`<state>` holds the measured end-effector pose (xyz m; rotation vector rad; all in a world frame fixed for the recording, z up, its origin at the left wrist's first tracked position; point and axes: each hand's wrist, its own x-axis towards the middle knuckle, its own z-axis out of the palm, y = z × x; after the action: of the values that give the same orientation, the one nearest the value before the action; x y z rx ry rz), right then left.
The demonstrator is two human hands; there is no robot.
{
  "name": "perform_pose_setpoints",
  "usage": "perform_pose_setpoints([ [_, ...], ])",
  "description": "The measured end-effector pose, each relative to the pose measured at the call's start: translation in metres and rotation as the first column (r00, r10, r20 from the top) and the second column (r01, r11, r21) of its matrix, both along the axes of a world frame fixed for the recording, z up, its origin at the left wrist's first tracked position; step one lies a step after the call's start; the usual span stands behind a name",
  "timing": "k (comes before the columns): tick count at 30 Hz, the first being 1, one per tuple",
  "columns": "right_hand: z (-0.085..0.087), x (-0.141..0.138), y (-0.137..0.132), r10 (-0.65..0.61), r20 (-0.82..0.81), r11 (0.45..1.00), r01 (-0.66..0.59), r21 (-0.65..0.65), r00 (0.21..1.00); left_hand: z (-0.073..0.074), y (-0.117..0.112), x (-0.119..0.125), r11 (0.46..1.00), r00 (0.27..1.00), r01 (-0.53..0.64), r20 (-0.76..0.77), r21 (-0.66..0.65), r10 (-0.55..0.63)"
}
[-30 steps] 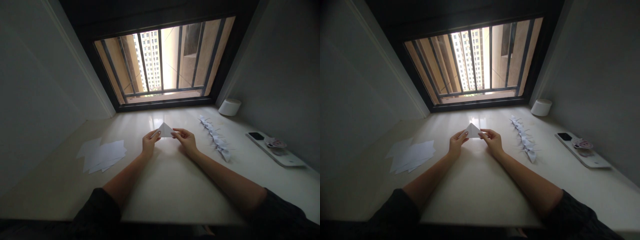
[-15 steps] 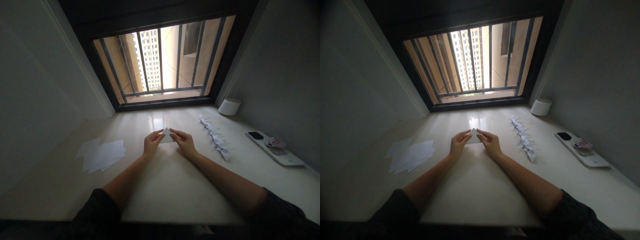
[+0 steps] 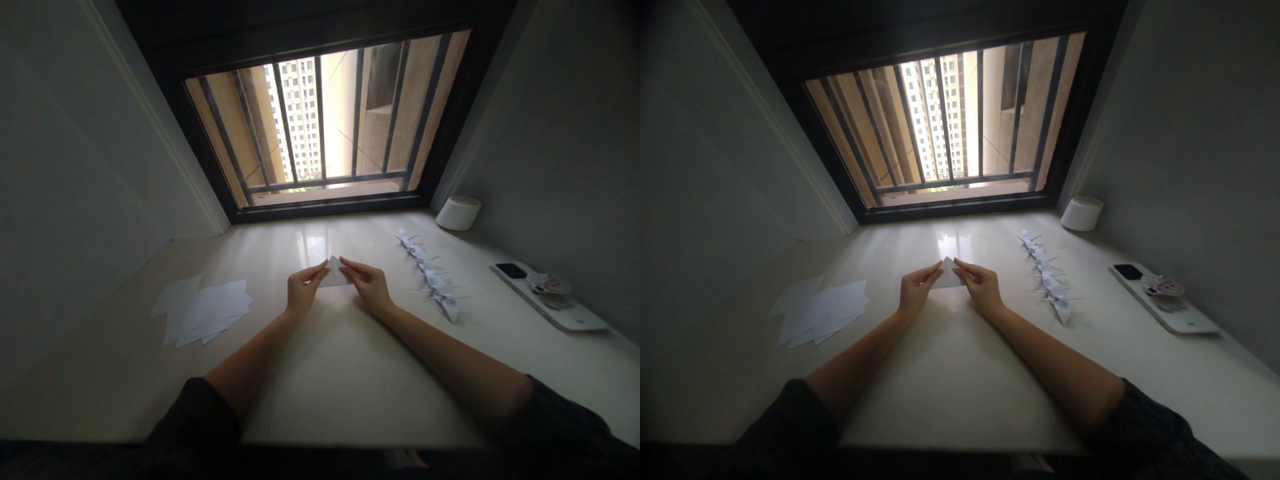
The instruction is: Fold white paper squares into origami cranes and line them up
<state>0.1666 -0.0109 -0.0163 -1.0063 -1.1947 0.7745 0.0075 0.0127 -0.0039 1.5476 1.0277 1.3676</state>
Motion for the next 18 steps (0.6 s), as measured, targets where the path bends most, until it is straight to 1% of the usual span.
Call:
perform_pose_setpoints([
  [4, 0.001, 0.0, 0.0, -0.014, 0.003, 1.0, 0.014, -0.003, 1.0, -0.003, 0.002, 0.001, 1.0, 1.0, 0.004, 0.017, -0.02, -0.003],
  [7, 0.002, 0.001, 0.0, -0.015, 0.014, 1.0, 0.015, -0.003, 1.0, -0.001, 0.002, 0.001, 0.998, 0.999, 0.031, 0.043, -0.056, -0.029],
  [10, 0.002, 0.003, 0.001, -0.001, 0.024, 1.0, 0.001, -0.014, 1.0, 0.005, 0.002, -0.001, 0.984, 0.994, 0.104, 0.048, -0.142, -0.098],
  [12, 0.003, 0.004, 0.001, 0.043, 0.033, 0.999, -0.042, -0.029, 0.999, 0.011, 0.002, -0.003, 0.972, 0.988, 0.151, 0.018, -0.182, -0.151],
  [14, 0.006, 0.006, 0.001, 0.109, 0.04, 0.993, -0.107, -0.055, 0.993, 0.016, 0.001, -0.006, 0.963, 0.981, 0.184, -0.02, -0.195, -0.192],
  [16, 0.01, 0.008, 0.001, 0.156, 0.041, 0.985, -0.153, -0.084, 0.987, 0.02, 0.0, -0.008, 0.959, 0.977, 0.191, -0.056, -0.208, -0.206],
  [18, 0.014, 0.009, 0.0, 0.134, 0.03, 0.986, -0.13, -0.1, 0.991, 0.023, -0.002, -0.007, 0.96, 0.981, 0.165, -0.066, -0.226, -0.184],
])
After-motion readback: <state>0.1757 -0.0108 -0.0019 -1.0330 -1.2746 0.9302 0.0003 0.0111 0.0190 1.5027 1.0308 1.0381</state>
